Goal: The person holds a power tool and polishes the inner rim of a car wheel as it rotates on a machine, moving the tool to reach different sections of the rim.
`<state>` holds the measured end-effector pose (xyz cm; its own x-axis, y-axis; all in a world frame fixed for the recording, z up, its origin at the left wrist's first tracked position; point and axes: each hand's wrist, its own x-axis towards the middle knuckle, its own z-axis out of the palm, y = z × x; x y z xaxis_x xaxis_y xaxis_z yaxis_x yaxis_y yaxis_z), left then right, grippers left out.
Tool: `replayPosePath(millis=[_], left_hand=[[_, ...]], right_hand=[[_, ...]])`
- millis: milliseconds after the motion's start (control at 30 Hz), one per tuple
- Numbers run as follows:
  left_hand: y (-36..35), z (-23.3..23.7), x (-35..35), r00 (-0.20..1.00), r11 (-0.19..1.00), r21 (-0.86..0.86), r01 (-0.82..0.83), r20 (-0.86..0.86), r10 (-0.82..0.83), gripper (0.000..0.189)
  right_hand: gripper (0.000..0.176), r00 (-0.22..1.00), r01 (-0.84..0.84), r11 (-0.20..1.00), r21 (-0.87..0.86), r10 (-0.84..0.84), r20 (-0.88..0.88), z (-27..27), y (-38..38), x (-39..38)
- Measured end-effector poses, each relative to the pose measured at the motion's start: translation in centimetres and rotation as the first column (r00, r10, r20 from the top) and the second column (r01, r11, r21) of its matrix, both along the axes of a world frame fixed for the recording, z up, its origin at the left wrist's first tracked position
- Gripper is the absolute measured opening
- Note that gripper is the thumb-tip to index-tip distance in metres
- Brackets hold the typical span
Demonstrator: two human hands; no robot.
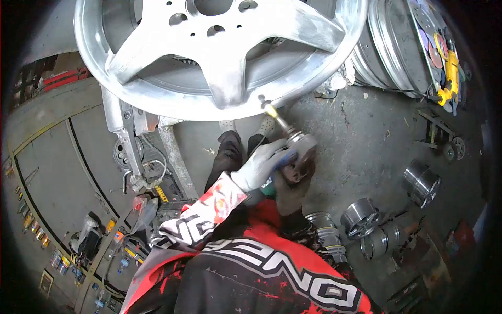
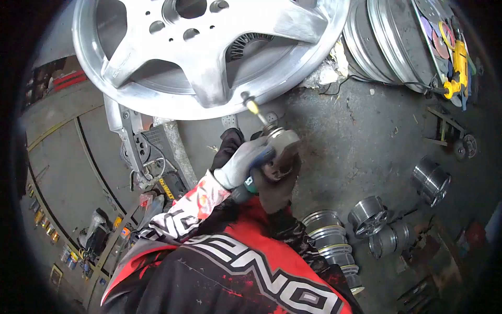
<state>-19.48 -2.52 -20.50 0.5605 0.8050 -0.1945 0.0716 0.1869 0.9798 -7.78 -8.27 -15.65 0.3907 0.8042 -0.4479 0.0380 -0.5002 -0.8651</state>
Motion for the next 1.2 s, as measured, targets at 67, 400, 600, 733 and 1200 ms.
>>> replayPosePath(millis=[67,400,600,733,1200], left_hand=[[-0.1,-2.0,0.7,0.997,0.975,-0.221,-0.018,0.067,0.033,0.036],[-3.8,0.3,-2.3,0.729,0.567,-0.823,-0.009,0.383,0.567,0.065],[-2.4,-0.2,-2.3,0.530,0.410,-0.911,0.041,0.367,0.764,0.082],[-2.7,1.7,-1.3,0.295,0.235,-0.959,0.160,0.273,0.915,0.075],[-0.5,-0.2,-0.1,0.319,0.353,-0.935,0.023,0.342,0.884,0.060]], right_hand=[[0.105,0.998,0.034,0.999,-0.006,-0.033,0.051,-0.1,0.8,0.5],[0.095,0.883,-0.449,0.876,0.177,0.404,0.237,-0.2,1.9,0.5],[0.097,0.894,-0.447,0.838,0.312,0.434,0.116,-1.3,2.0,0.6],[0.093,0.866,-0.492,0.770,0.407,0.480,0.139,-2.0,0.8,1.3],[0.089,0.781,-0.623,0.705,0.340,0.584,0.221,0.1,4.7,3.1]])
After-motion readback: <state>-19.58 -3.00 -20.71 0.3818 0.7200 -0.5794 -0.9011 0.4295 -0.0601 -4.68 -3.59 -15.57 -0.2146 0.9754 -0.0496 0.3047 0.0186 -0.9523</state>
